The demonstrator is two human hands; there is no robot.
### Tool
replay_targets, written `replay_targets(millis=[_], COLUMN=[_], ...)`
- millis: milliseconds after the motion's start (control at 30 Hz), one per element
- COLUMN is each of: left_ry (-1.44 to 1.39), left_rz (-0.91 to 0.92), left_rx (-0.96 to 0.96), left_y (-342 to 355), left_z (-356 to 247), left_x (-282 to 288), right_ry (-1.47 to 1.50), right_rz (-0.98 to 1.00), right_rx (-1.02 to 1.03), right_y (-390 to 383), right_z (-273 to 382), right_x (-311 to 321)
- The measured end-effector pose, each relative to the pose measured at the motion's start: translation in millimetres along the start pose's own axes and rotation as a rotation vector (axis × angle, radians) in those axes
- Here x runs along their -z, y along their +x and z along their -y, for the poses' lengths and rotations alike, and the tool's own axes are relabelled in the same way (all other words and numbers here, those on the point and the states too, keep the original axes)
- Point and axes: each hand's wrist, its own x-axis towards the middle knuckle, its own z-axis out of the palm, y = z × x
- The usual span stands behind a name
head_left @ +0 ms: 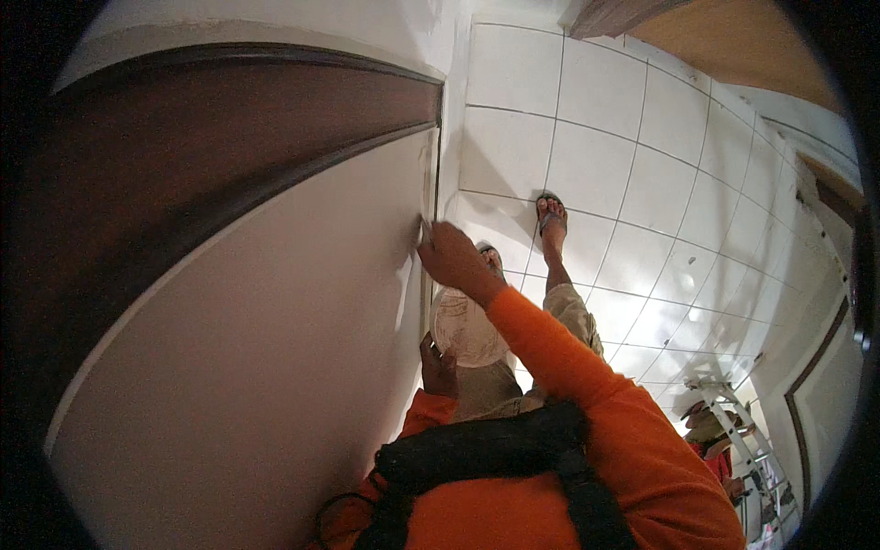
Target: The person applies wall putty to a wall surface near a door frame using a putty knife, smoothing it over imperfections and taking more putty from a container as needed.
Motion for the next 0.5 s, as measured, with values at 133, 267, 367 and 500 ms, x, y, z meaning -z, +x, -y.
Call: replay_targets(millis=[133,267,367,500], left_ry=[0.183,0.048,0.023,0.032], left_rz=[-0.048,-0.058,-0.028,-0.003], left_rx=[-0.023,-0.023,0.046,0.048], left_y=[-3,-8,-8,-10], left_z=[3,-3,-1,7], left_x=[1,-6,-5,-4], right_ry=[-0.081,-0.13,0.014,-0.045], right_rz=[-0.123,-0.351,-0.404,-0.569], right_rx=[0.102,0.095,0.226,0.418], right_y=[-18,10,7,-9], right_z=[-6,-7,-15,-22], right_x=[38,72,73,53])
